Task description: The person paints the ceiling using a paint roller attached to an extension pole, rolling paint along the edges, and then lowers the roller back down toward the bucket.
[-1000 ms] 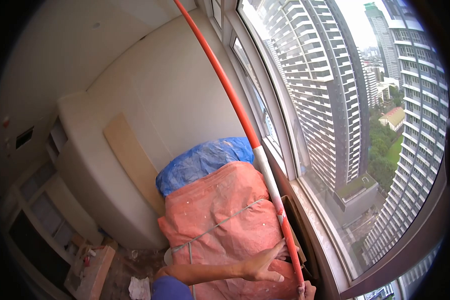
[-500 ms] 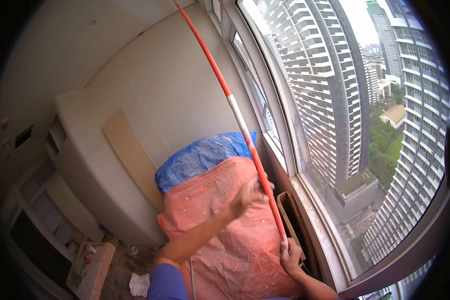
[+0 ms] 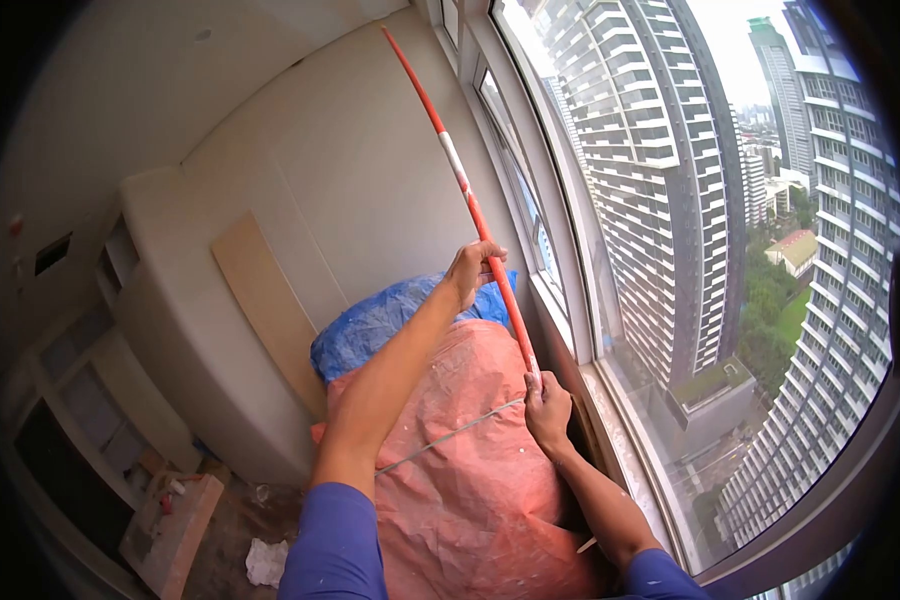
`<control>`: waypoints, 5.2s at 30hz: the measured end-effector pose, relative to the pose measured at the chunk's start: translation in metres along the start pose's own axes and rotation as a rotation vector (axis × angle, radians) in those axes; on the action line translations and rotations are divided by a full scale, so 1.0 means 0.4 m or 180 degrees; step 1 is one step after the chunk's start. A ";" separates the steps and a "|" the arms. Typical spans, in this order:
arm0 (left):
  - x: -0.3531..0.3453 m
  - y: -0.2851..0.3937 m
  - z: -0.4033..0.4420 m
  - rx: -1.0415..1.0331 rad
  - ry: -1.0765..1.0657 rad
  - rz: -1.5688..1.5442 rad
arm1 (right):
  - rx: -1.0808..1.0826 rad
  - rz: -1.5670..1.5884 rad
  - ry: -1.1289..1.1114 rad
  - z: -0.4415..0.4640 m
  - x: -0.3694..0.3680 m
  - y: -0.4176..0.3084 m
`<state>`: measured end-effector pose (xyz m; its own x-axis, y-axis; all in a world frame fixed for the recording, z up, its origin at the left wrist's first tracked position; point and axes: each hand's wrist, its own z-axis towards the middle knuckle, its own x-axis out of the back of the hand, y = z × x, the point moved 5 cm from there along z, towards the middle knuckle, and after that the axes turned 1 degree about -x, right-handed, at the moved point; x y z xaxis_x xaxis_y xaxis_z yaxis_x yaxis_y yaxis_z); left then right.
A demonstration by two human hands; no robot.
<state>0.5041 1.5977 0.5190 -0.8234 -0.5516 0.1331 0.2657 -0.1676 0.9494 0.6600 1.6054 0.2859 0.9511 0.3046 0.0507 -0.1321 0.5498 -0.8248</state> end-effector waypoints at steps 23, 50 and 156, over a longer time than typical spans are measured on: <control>0.004 -0.066 -0.118 -0.0063 -0.0588 0.0209 | -0.0049 0.0383 -0.0065 -0.134 0.027 0.023; -0.292 -0.322 -0.815 -0.0023 -0.2132 -0.0432 | -0.0672 -0.0039 -0.0715 -0.886 0.467 0.215; 0.421 -1.001 -1.910 0.2392 0.0855 -0.3512 | -0.0765 -0.3268 -0.4897 -1.293 -0.045 -0.538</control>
<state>0.6419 0.9477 -0.0559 -0.2832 -0.5765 -0.7665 -0.8674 -0.1870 0.4611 0.8156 1.0793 0.1713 -0.4498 0.3892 0.8039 0.4249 0.8849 -0.1907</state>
